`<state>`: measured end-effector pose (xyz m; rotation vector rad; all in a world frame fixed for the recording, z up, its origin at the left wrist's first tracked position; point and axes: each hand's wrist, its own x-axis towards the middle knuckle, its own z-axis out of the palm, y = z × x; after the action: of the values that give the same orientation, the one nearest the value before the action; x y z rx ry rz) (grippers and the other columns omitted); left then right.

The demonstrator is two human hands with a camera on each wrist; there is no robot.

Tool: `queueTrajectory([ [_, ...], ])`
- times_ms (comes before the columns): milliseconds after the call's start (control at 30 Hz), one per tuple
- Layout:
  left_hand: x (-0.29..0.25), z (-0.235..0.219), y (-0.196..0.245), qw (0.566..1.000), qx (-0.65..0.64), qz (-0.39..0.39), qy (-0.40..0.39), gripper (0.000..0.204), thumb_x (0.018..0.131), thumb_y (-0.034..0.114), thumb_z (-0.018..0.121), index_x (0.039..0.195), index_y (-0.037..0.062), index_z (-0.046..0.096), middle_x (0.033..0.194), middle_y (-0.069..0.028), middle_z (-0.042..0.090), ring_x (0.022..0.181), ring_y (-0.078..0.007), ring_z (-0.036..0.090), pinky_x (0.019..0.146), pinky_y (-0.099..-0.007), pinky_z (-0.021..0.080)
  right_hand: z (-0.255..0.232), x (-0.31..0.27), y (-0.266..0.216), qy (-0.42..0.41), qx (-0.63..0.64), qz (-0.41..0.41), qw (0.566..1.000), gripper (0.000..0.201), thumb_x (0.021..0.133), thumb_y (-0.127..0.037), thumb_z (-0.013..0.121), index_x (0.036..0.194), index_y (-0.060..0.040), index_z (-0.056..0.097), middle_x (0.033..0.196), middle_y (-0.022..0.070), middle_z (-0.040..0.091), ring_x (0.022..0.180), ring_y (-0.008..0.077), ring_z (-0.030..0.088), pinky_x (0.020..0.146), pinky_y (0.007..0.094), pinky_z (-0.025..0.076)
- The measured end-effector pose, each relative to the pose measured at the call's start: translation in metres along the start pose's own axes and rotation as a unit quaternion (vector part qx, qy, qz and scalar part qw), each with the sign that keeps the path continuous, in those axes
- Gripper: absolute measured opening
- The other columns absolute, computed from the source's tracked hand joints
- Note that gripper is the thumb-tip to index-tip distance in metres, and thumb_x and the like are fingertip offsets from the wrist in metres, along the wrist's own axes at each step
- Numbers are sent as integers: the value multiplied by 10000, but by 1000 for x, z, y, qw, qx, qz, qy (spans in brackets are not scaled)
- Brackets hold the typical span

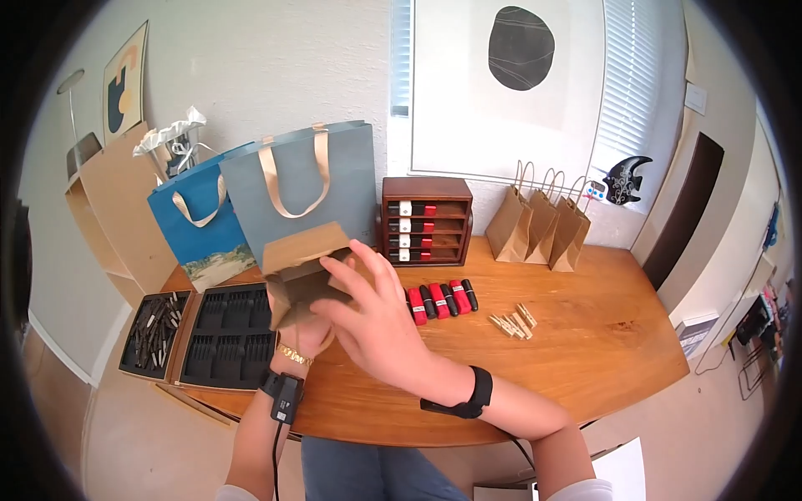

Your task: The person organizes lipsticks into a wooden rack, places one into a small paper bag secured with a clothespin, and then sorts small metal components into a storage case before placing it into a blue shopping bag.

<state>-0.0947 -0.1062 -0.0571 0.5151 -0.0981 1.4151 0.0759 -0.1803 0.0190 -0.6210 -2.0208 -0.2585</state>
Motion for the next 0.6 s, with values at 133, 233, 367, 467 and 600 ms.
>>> queueTrajectory([
  [133, 6, -20, 1, 996, -53, 0, 77, 654, 943, 613, 432, 1402, 151, 492, 1435, -99, 515, 1327, -309, 477, 1084, -531, 406, -7, 2, 27, 102, 44, 90, 990, 211, 781, 36, 633, 970, -51, 597, 984, 129, 658, 872, 328, 655, 765, 434, 526],
  [233, 4, -11, 0, 991, -77, 14, 108, 665, 925, 619, 465, 1425, 180, 464, 1468, -92, 466, 1350, -319, 432, 1101, -567, 369, -23, 1, 51, -17, 61, 282, 957, 176, 834, -63, 651, 1001, -42, 599, 869, 130, 675, 806, 349, 663, 721, 445, 533],
  [367, 6, -19, -1, 989, -71, 14, 126, 725, 923, 631, 476, 1475, 169, 397, 1538, -92, 358, 1394, -317, 355, 1130, -565, 327, -5, -21, 89, -298, -116, 301, 899, 421, 862, -374, 708, 1048, -16, 587, 838, 179, 691, 848, 367, 683, 728, 462, 545],
  [467, 2, -8, -4, 986, -89, 21, 141, 722, 948, 578, 463, 1501, 127, 355, 1554, -144, 324, 1442, -357, 295, 1202, -577, 223, 14, -34, 90, -332, -139, 283, 889, 475, 848, -409, 722, 1053, -5, 578, 877, 191, 685, 879, 366, 683, 737, 454, 551],
  [600, 1, -6, -6, 982, -78, 19, 171, 742, 954, 600, 448, 1524, 143, 314, 1566, -150, 297, 1449, -361, 278, 1203, -561, 233, 32, -50, 95, -312, -169, 240, 904, 487, 832, -407, 740, 1053, -8, 568, 957, 189, 667, 913, 351, 686, 730, 434, 561],
])
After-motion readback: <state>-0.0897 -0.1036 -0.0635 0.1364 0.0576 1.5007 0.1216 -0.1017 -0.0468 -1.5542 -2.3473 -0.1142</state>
